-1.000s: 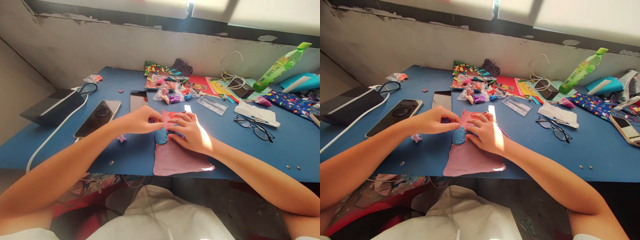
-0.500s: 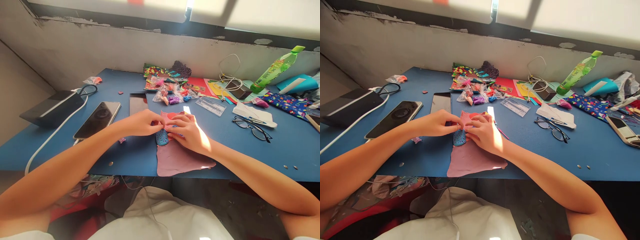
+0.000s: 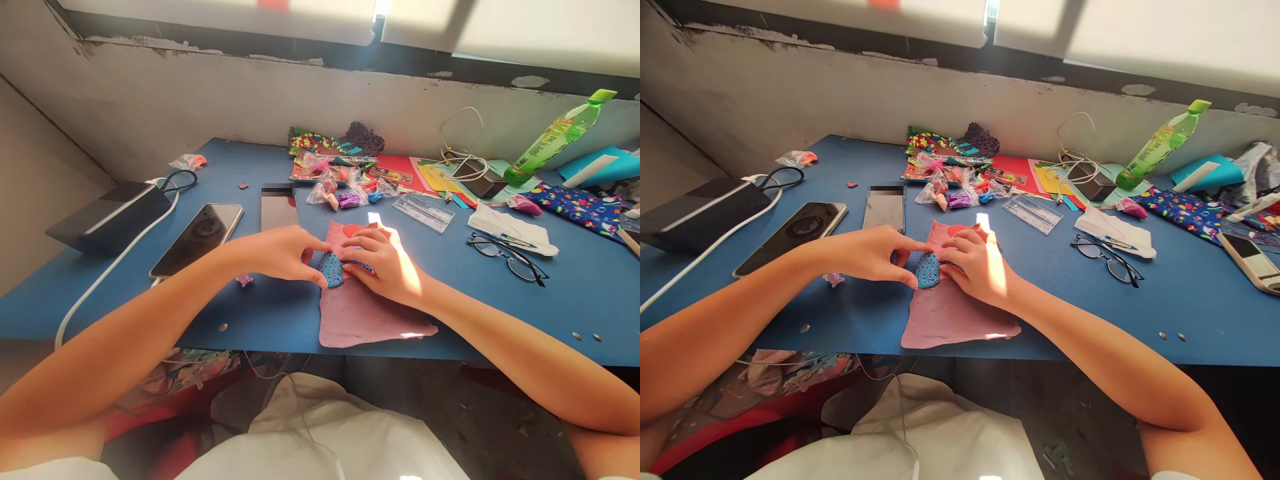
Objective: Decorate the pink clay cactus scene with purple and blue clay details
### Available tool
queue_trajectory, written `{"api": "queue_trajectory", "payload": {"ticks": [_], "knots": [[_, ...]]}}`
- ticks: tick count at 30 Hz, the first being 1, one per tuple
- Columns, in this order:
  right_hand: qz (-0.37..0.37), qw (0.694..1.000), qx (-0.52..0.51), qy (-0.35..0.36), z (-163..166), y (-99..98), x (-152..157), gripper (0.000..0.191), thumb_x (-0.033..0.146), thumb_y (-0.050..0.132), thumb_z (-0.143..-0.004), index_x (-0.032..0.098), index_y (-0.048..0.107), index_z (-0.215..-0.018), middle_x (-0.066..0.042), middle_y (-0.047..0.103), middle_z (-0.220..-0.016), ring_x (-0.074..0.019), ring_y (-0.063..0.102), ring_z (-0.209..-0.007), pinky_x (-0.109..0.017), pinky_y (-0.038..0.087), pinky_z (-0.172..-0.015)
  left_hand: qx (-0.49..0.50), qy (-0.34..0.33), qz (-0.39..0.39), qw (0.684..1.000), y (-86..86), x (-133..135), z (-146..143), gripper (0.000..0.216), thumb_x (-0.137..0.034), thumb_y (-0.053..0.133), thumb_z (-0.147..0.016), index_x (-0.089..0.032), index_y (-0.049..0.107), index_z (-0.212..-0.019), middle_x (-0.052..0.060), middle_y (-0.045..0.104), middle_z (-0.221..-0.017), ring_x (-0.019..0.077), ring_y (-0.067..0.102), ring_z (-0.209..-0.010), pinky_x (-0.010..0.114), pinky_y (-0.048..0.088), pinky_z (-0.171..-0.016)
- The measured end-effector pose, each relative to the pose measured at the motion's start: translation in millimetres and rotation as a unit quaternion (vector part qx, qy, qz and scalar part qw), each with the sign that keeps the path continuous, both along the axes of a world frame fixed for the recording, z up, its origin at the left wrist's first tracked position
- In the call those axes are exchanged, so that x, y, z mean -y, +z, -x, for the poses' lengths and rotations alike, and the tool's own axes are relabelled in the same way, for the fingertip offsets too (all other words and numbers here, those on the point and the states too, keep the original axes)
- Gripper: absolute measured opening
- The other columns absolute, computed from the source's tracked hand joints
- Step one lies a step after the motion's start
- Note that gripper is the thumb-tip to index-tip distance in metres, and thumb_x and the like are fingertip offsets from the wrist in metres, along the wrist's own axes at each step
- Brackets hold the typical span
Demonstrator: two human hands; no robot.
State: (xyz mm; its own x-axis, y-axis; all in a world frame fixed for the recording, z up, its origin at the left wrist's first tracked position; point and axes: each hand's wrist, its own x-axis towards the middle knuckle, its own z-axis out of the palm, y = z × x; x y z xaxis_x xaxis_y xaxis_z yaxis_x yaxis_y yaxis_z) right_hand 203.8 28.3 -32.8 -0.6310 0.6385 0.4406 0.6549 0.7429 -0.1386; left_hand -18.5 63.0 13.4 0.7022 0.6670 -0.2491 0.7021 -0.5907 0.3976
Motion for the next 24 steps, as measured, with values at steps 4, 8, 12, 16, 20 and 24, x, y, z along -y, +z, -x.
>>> {"api": "queue_trajectory", "payload": {"ticks": [4,8,12,16,20,24], "knots": [[-0.001,1.0,-0.001,-0.008,0.5,1.3,0.6,0.015,0.024,0.053,-0.089,0.022,0.068,-0.094,-0.005,0.07,-0.108,-0.0257,0.055,-0.112,-0.046,0.038,-0.093,-0.049,0.01,-0.055,0.997,-1.8,6.0,-2.2,0.064,-0.061,0.063,-0.071,-0.024,0.06,-0.123,-0.002,0.064,-0.065,0.0136,0.053,-0.055,0.023,0.032,-0.052],[0.0,1.0,-0.006,-0.005,1.1,1.4,2.3,0.026,0.04,0.055,-0.089,0.02,0.067,-0.101,-0.009,0.068,-0.113,-0.0266,0.056,-0.112,-0.047,0.039,-0.095,-0.081,0.005,-0.11,0.991,-4.1,8.9,-3.7,0.058,-0.063,0.057,-0.075,-0.024,0.063,-0.118,0.0,0.066,-0.066,0.0165,0.055,-0.059,0.024,0.03,-0.054],[0.01,1.0,0.003,0.004,0.3,-0.7,3.2,0.048,0.052,0.058,-0.084,0.018,0.061,-0.118,-0.012,0.063,-0.122,-0.0302,0.052,-0.118,-0.05,0.039,-0.097,-0.084,0.001,-0.119,0.989,-5.6,9.2,-4.3,0.052,-0.06,0.053,-0.079,-0.026,0.061,-0.118,0.0,0.067,-0.071,0.0169,0.058,-0.064,0.024,0.032,-0.056],[0.023,1.0,0.006,0.012,-0.4,-2.2,2.3,0.053,0.054,0.057,-0.083,0.016,0.06,-0.12,-0.013,0.062,-0.124,-0.0308,0.051,-0.119,-0.05,0.041,-0.098,-0.067,-0.004,-0.121,0.99,-8.1,9.3,-3.8,0.05,-0.058,0.052,-0.08,-0.028,0.058,-0.119,-0.002,0.067,-0.072,0.0173,0.06,-0.066,0.024,0.034,-0.057],[0.014,1.0,0.002,0.014,0.2,-2.4,2.2,0.053,0.051,0.059,-0.083,0.014,0.06,-0.121,-0.013,0.061,-0.124,-0.0305,0.05,-0.119,-0.049,0.041,-0.1,-0.061,-0.006,-0.129,0.99,-9.4,9.6,-4.4,0.051,-0.057,0.053,-0.08,-0.028,0.055,-0.122,-0.002,0.068,-0.074,0.0185,0.063,-0.069,0.025,0.036,-0.059],[0.011,1.0,-0.004,0.019,0.7,-2.6,2.5,0.057,0.049,0.061,-0.083,0.012,0.057,-0.125,-0.012,0.061,-0.125,-0.0304,0.049,-0.12,-0.048,0.041,-0.101,-0.067,-0.001,-0.125,0.99,-8.6,10.3,-6.2,0.053,-0.054,0.053,-0.08,-0.025,0.052,-0.125,-0.001,0.069,-0.079,0.0189,0.063,-0.07,0.026,0.037,-0.059]]}}
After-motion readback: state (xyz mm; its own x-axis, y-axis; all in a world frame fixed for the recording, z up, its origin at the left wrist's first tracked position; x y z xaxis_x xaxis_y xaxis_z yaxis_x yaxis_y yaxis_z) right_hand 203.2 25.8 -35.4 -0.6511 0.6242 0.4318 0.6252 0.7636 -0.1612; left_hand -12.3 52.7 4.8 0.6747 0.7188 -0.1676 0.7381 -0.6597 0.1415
